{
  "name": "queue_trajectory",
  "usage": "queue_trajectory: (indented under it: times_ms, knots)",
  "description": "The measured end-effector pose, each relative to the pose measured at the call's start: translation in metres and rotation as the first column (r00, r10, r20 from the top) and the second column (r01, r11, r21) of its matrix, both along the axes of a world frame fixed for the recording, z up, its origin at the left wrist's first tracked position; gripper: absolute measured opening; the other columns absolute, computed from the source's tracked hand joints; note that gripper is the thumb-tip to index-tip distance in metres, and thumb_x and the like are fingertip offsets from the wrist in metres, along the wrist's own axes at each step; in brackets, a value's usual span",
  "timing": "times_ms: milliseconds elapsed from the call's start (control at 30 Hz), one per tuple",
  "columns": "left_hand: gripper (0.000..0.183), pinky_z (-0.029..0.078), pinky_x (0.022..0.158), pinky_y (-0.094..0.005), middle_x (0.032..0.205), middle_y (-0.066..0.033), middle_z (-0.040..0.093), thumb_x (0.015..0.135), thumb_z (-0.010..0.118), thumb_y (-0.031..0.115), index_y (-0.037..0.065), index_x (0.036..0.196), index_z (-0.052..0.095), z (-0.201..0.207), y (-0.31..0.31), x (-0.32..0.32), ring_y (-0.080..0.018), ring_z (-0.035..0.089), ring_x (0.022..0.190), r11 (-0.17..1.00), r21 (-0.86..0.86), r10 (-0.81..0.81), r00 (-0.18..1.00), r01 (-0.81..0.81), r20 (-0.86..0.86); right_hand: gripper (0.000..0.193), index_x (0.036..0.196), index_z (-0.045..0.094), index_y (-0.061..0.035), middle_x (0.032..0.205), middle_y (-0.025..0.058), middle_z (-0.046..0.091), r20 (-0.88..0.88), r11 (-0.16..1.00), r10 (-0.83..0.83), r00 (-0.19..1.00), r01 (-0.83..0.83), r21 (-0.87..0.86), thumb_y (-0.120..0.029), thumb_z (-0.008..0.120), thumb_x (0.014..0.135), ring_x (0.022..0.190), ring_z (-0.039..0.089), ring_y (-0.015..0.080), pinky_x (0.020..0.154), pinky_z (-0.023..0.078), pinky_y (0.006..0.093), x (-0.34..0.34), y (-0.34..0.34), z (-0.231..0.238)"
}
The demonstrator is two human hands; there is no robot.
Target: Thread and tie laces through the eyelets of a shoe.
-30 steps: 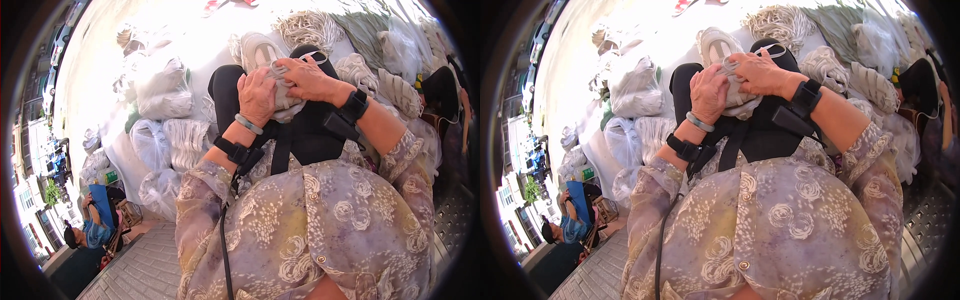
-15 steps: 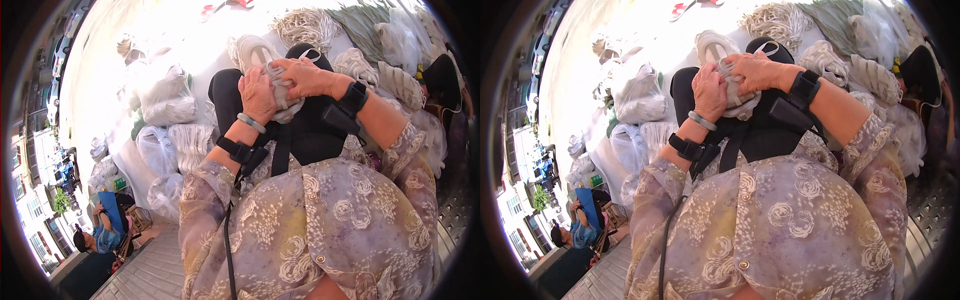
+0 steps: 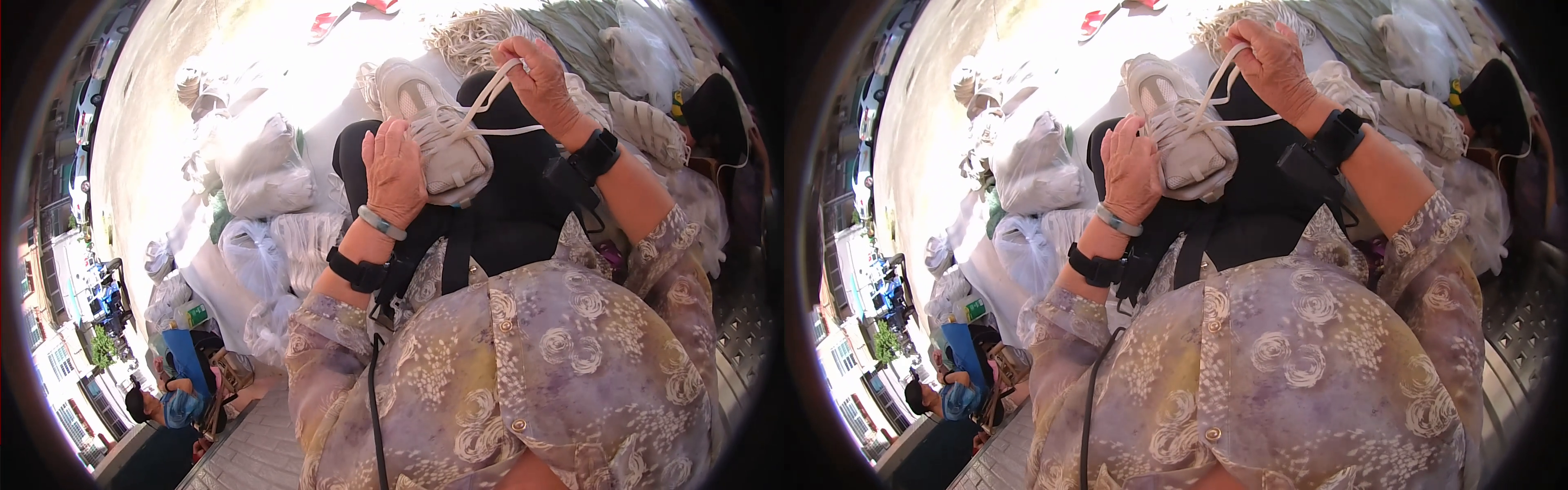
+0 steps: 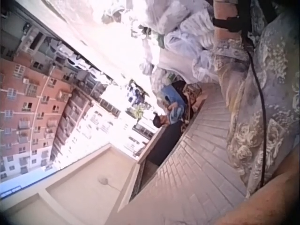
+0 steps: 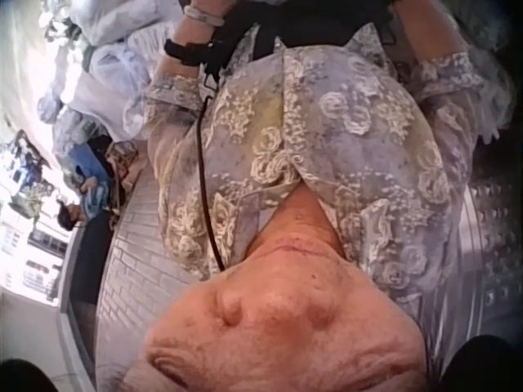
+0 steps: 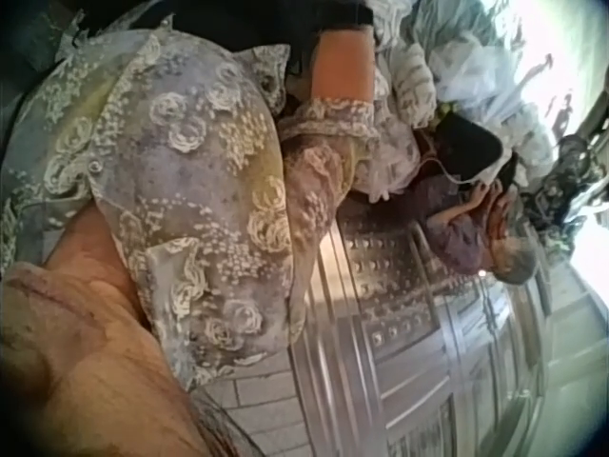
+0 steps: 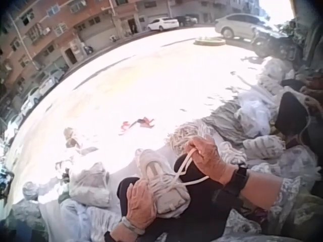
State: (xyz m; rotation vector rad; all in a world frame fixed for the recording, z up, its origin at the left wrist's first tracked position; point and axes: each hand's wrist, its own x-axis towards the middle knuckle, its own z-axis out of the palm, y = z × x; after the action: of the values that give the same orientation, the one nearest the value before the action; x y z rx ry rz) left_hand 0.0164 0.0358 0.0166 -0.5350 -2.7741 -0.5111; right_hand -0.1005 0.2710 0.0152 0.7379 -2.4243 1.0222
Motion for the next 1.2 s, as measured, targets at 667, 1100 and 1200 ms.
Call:
queue_trajectory:
  times_ms: [667, 1100, 1200]
  knots:
    - [0.020, 0.029, 0.099, -0.0484, 0.121, -0.0154, 0.051, 0.073, 0.062, 0.011, 0.005, 0.090, 0.055, 0.010, -0.033, 0.014, -0.0356, 0.046, 0.113, 0.988, -0.050, 0.143, 0.990, -0.143, -0.005, 0.012, 0.087, 0.057, -0.0021, 0.081, 0.0062, 0.061, 0.560, 0.700, 0.490, 0.668, 0.082, -0.709, -0.012, 0.052, 0.091, 0.072, 0.060, 0.0130, 0.069, 0.049, 0.0259, 0.013, -0.024, 0.044]
    - [0.013, 0.025, 0.100, -0.0565, 0.108, -0.0062, 0.056, 0.071, 0.057, 0.012, 0.008, 0.083, 0.059, 0.012, -0.048, 0.014, -0.0279, 0.049, 0.109, 0.935, -0.354, -0.021, 0.999, 0.031, 0.034, 0.005, 0.086, 0.056, -0.0021, 0.078, 0.0050, 0.059, 0.522, 0.835, 0.429, 0.737, -0.104, -0.541, -0.005, 0.051, 0.084, 0.070, 0.059, 0.0112, 0.064, 0.048, 0.0244, 0.017, -0.031, 0.033]
    - [0.014, 0.025, 0.099, -0.0578, 0.105, -0.0055, 0.056, 0.071, 0.057, 0.015, 0.008, 0.082, 0.061, 0.010, -0.106, 0.032, -0.0270, 0.049, 0.106, 0.875, -0.470, 0.119, 0.993, -0.113, -0.016, 0.013, 0.089, 0.056, -0.0026, 0.080, 0.0104, 0.059, 0.525, 0.946, 0.317, 0.790, -0.223, -0.235, -0.003, 0.053, 0.076, 0.073, 0.060, 0.0209, 0.069, 0.048, 0.0321, 0.031, -0.038, 0.033]
